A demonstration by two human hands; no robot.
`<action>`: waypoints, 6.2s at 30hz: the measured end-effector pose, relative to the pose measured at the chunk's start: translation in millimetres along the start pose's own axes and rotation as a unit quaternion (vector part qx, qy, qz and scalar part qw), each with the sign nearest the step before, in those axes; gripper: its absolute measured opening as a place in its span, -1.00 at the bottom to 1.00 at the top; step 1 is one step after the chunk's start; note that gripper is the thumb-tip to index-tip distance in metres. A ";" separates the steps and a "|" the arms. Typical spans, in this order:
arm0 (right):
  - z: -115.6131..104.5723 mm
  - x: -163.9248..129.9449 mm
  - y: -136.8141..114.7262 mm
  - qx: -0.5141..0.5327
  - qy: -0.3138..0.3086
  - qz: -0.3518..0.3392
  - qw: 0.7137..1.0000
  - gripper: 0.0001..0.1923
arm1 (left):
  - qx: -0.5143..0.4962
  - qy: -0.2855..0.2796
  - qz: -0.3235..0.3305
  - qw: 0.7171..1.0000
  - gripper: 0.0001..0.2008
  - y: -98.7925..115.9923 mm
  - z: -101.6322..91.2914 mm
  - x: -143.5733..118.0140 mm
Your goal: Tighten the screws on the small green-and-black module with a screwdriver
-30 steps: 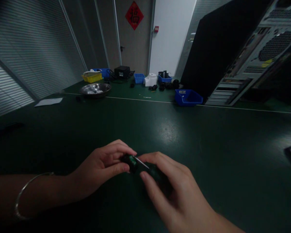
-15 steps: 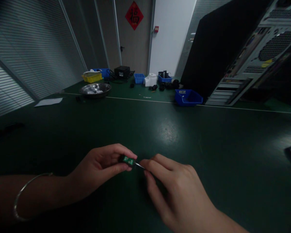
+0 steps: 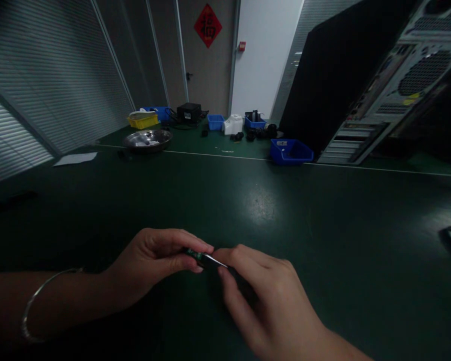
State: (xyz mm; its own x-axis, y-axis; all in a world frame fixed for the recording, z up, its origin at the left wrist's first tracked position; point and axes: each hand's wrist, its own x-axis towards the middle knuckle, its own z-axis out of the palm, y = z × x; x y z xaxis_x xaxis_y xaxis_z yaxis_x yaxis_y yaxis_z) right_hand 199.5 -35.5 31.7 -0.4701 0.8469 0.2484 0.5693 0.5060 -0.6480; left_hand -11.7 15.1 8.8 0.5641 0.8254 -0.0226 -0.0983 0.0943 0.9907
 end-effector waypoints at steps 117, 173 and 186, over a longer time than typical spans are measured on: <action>10.5 -3.6 0.0 0.029 0.123 -0.062 0.990 -0.80 | -0.004 -0.092 0.034 0.995 -0.84 -2.1 0.7 -2.4; 1.3 -1.0 9.3 -0.052 -0.010 -0.058 0.997 -0.66 | 0.139 -0.014 0.056 0.989 -0.85 0.6 -3.6 -1.3; 5.9 -0.5 7.5 0.022 0.020 -0.053 0.998 -0.68 | -0.089 -0.041 -0.009 0.995 -0.81 2.5 1.3 2.0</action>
State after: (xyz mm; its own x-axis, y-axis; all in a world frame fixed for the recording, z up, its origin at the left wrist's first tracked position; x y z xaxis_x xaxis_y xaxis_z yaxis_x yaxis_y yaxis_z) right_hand 200.0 -33.0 22.5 -0.4991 0.7949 0.3450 0.4873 0.5866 -0.6468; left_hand -9.9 16.2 11.4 0.6313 0.7752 -0.0223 -0.2272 0.2123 0.9504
